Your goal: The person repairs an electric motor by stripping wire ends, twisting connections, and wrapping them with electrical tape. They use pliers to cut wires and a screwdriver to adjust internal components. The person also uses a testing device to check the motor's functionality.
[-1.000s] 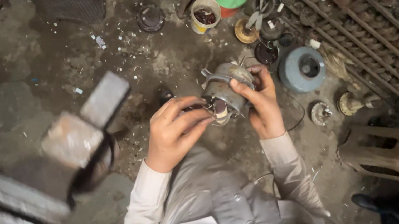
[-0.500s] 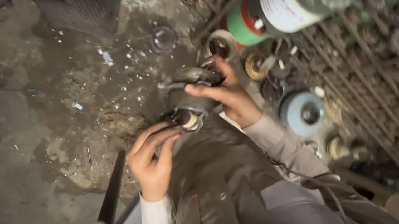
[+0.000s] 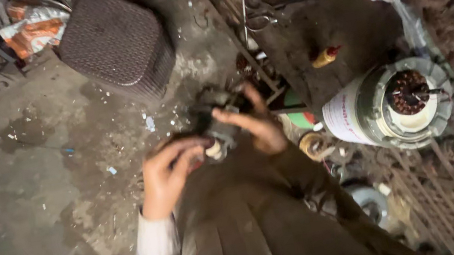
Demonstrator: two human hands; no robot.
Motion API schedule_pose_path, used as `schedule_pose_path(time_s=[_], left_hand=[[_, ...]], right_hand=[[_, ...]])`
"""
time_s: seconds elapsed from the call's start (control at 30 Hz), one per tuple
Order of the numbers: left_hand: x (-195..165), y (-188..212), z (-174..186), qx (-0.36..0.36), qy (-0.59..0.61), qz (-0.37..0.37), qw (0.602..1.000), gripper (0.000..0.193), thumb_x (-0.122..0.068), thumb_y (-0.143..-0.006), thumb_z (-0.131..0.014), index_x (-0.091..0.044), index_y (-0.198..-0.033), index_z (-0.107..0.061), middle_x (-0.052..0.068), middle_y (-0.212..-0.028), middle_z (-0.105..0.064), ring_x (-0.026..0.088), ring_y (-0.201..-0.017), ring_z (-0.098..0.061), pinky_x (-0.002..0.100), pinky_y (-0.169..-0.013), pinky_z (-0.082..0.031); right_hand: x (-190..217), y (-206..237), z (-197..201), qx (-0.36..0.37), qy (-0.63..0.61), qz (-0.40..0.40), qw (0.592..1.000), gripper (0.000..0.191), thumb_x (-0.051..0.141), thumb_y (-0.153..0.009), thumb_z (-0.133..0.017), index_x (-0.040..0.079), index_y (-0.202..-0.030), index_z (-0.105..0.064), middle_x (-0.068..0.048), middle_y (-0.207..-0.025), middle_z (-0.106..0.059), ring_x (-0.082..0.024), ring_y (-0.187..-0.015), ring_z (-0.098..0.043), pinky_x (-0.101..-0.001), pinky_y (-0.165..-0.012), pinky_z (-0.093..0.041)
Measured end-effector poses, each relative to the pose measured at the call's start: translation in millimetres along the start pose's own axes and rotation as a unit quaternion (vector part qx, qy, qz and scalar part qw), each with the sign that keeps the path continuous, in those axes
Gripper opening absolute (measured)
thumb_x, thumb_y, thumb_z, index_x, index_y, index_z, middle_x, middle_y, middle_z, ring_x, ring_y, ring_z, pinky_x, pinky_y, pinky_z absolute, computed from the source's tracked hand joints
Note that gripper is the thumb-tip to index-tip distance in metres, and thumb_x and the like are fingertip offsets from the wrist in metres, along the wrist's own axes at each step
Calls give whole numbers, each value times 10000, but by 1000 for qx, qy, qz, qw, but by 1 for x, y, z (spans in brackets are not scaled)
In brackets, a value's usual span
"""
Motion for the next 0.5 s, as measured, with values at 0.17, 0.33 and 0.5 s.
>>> schedule_pose_path(time_s=[0.17, 0.33, 0.5], left_hand=[[10, -111, -10, 96, 75, 25, 992, 130, -3, -972, -650, -14, -1053, -751, 75, -1026, -774, 142, -885, -729, 268, -803, -586], [43, -235, -15, 213, 16, 51, 976, 106, -6, -900, -741, -17, -1002, -768, 69, -935, -769, 131, -813, -724, 261, -723, -571], [99, -383, -13, 303, -71, 38, 950, 307, -22, -813, -782, -29, -1112, -713, 80, -987, -753, 143, -827, -733, 299, -719, -584]], right_hand=[[30, -80, 36, -76, 48, 99, 991, 518, 35, -767, -908, 77, -1154, -566, -8, -1079, -622, -143, -1030, -604, -302, -884, -514], [49, -186, 71, -72, 124, 107, 984, 544, 168, -733, -959, 59, -1125, -598, -43, -1063, -703, -168, -1004, -676, -336, -883, -573], [60, -326, 107, -166, 383, 120, 901, 731, 423, -651, -969, 47, -1182, -636, -132, -1059, -739, -281, -963, -731, -404, -833, -585]])
Point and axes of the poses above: each hand's wrist, its own y-axis away from the middle knuckle, its own z-axis out of the back of the hand, x = y × z, the point moved 3 cm from there along -y, towards the middle knuckle
